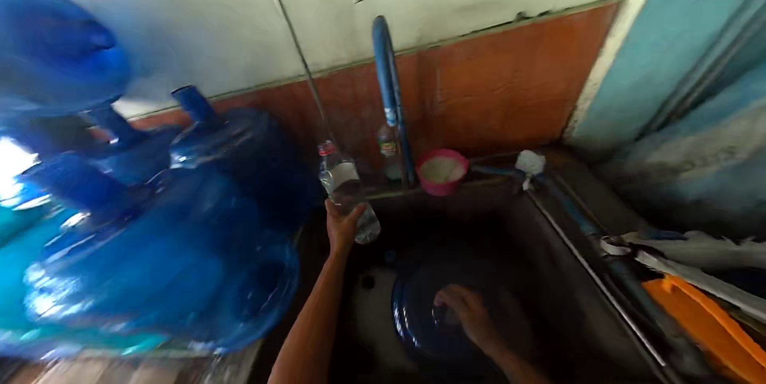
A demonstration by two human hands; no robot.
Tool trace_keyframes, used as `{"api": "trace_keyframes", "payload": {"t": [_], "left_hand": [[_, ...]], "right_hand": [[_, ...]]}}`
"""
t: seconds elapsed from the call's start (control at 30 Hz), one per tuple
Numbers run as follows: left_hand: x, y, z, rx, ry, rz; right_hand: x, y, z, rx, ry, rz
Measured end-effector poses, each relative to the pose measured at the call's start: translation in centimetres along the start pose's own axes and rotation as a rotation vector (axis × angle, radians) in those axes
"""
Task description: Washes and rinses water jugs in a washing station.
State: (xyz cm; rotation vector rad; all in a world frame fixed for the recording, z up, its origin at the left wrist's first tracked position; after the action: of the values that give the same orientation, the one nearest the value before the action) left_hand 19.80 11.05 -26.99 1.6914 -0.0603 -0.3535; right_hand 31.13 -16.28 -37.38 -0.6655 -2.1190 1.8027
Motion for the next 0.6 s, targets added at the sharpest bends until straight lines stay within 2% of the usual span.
{"api": "trace_keyframes", "payload": {"t": [0.13,0.3,0.47,0.6], "left_hand": [[4.9,0.2,-9.9,-0.009,0.063,0.028],[9.5,-1.9,-17.6,-0.037,0.092,-0.109],[11.9,-7.2,-19.2,-0.123,0.018,-0.149],[12.1,-6.9,-18.2,-0.155,0.010,-0.181]], "right_hand": [[1.0,0.6,-1.5,-0.016,0.055,-0.019],[1.5,2.2,-8.6,-0.046,0.049,0.063],[1.8,2.1,-14.7,0.065,0.008,0.080],[2.8,1.4,-16.9,0.143,-0.009,0.044]]}}
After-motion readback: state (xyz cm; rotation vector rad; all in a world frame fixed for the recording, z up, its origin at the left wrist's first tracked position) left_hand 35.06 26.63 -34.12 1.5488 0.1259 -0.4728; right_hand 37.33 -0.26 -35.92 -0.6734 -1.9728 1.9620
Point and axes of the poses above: each hand's wrist, its own z-axis away from the middle knuckle, its own x-axis out of the palm, y = z × x, the point moved 1 cm from there along -z, towards the middle knuckle, and after that the axes turned 9 degrees about -x, right-handed, at the moved point
